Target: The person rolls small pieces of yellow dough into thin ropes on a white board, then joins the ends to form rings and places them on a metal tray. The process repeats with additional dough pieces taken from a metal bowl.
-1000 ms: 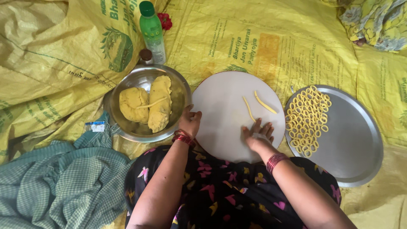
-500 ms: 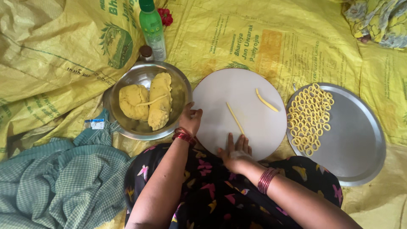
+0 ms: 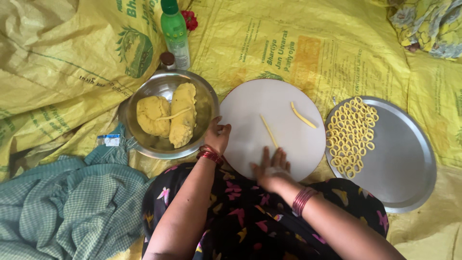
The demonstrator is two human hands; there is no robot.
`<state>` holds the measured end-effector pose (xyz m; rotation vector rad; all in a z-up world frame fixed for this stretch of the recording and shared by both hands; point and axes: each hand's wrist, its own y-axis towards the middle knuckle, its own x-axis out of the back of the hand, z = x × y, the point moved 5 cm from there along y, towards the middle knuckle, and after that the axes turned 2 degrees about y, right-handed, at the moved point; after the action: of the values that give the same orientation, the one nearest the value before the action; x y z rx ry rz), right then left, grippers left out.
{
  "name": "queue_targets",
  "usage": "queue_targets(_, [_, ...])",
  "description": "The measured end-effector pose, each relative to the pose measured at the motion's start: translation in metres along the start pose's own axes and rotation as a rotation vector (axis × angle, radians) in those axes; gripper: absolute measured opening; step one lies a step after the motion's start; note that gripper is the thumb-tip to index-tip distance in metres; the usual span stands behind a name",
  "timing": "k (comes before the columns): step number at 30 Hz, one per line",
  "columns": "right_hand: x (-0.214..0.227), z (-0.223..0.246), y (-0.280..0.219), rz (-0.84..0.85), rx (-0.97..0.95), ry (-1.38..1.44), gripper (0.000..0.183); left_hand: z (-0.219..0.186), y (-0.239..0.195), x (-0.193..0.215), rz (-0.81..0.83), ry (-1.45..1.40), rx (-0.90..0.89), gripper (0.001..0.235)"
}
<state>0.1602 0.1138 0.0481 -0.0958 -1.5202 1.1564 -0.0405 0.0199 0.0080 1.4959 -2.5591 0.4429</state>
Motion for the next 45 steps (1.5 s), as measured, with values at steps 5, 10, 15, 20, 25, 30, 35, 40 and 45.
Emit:
queue_targets(5, [-0.01,0.025,-0.031,-0.019,0.174,-0.095,0.087,0.003,0.001,-0.002,0.0,-0.02,-0.023,0.061])
queue_targets(10, [0.01,0.006,0.003,-0.011,-0.05,-0.024,0.081,0.005,0.003,-0.001,0.003,0.006,0.001,0.061])
queue_targets(15, [0.04,-0.057,0.066,-0.115,0.003,0.421,0.086,0.006,0.003,0.0,-0.016,0.017,0.008,0.061])
queue_targets(20, [0.05,-0.168,0.088,-0.016,-0.213,0.952,0.099,0.009,0.005,-0.003,-0.001,-0.045,-0.015,0.062])
queue_targets(25, [0.037,-0.133,0.077,-0.101,-0.067,0.534,0.092,0.01,0.006,-0.008,-0.026,-0.027,-0.026,0.062])
queue_targets(30, [-0.005,-0.048,0.036,0.049,-0.062,0.115,0.089,0.01,0.005,0.0,-0.012,0.035,-0.033,0.061])
queue_targets(35, [-0.03,-0.029,0.021,-0.065,-0.045,0.065,0.098,0.01,0.004,0.001,-0.005,0.034,-0.002,0.062])
queue_targets(40, [-0.033,-0.046,0.042,-0.149,-0.165,0.059,0.094,0.009,0.004,-0.001,-0.004,-0.003,0.027,0.062])
queue_targets(45, [0.009,-0.067,0.076,-0.224,-0.331,0.194,0.092,0.009,0.004,-0.001,0.001,-0.045,0.024,0.062])
